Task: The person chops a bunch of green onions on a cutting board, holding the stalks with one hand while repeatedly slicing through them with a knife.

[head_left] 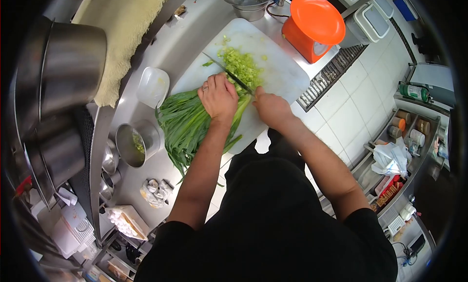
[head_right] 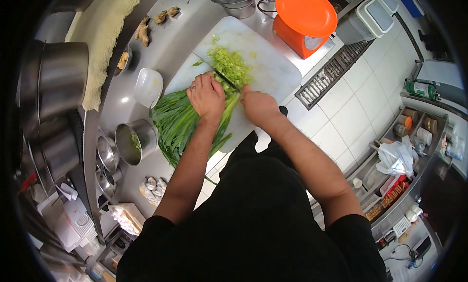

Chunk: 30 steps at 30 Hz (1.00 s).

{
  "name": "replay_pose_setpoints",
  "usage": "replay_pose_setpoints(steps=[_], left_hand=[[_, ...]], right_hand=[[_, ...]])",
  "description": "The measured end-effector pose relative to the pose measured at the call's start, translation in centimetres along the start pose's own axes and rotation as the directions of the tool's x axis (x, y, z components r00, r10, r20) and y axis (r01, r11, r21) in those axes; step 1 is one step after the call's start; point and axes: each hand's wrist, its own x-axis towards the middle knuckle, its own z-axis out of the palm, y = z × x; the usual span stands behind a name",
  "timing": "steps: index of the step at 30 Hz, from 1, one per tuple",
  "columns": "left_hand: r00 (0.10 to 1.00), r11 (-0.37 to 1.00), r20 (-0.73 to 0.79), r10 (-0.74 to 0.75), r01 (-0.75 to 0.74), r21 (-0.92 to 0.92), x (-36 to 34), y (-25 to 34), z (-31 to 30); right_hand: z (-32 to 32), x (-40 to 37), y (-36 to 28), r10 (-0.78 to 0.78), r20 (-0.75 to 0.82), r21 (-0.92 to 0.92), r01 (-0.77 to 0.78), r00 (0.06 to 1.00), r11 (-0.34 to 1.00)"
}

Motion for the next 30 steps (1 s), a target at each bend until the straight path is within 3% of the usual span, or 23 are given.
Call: replay_pose_setpoints(steps=[11,17,23,30], left_hand=[[0.997,0.999,0.067,-0.046,0.047,-0.012,0.0,0.0,0.0],[0.999,0.999,0.0,-0.046,0.046,0.0,0.2,0.0,0.4],[0.973,0.996,0.209,-0.093,0.092,0.015,1.0,-0.4,0.2],[0.978,0.997,0.196,-0.075,0.076,-0.002,0.7,-0.2,0.1]], right_hand=[[0.4,-3.7,0.8,0.043,0.004,-0.022,-0.043,0.999,0.999],[-0.4,-5.4,1.8,0.047,-0.006,-0.081,-0.048,0.999,0.996],[-0.9,-5.8,1.6,0.04,-0.018,-0.075,-0.041,0.999,0.996],[1.3,-4.4,1.9,0.024,-0.05,0.003,-0.024,0.998,1.0]])
